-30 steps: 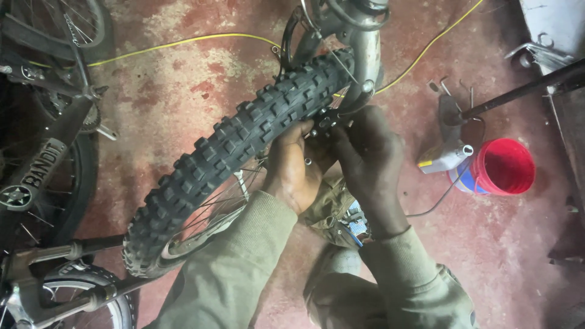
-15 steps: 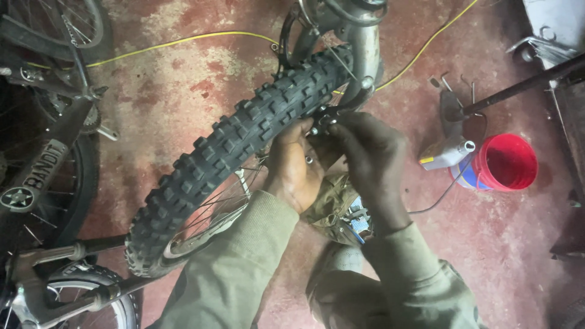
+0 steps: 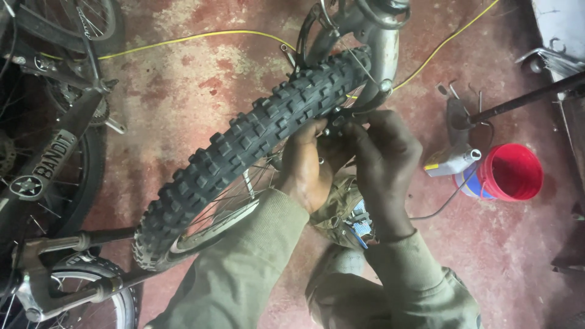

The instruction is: Adjusting and tightening the front brake assembly on a bicycle using a wrench

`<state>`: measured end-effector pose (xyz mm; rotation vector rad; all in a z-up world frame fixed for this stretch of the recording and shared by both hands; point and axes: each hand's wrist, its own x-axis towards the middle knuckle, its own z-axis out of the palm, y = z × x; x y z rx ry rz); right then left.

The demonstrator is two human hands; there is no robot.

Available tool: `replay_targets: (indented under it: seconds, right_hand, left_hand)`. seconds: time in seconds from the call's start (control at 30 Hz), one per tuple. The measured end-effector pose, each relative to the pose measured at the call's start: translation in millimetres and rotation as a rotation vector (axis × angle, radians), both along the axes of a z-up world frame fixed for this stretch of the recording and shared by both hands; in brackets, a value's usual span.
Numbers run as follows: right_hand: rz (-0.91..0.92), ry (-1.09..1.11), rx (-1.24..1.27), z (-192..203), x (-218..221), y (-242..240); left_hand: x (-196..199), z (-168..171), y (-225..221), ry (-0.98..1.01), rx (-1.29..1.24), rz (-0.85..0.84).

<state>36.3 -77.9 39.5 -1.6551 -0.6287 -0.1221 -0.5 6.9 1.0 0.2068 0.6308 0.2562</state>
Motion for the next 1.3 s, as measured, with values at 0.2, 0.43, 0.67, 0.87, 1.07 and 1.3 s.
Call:
replay_targets:
  seconds: [0.2, 0.43, 0.67, 0.87, 1.07, 1.3]
  right_hand:
    - [-0.004, -0.124, -0.1, -1.1, 2.4, -4.1]
    - [-0.156, -0.278, -0.279, -10.5, 1.8, 0.1]
    - [-0.169, -0.286, -0.363, -14.0, 6.0, -5.9]
    - [-0.091, -0.055, -0.087, -19.9, 10.0, -5.1]
    - [-0.032, 0.076, 0.023, -14.6, 5.0, -2.6]
    - [0.045, 0.066, -0.058, -10.2, -3.4, -12.4]
  left_hand:
    - [-0.2, 3.7, 2.3, 0.043, 0.013, -0.023]
    - [-3.9, 9.2, 4.9, 0.033, 0.035, -0.028]
    - [3.2, -4.2, 1.8, 0.064, 0.031, -0.017]
    - [1.1, 9.0, 0.7, 0.11, 0.012, -0.002]
    - [11.4, -6.3, 0.4, 0.132, -0.034, 0.005]
    - [0.2, -23.0, -3.3, -0.016, -0.043, -0.033]
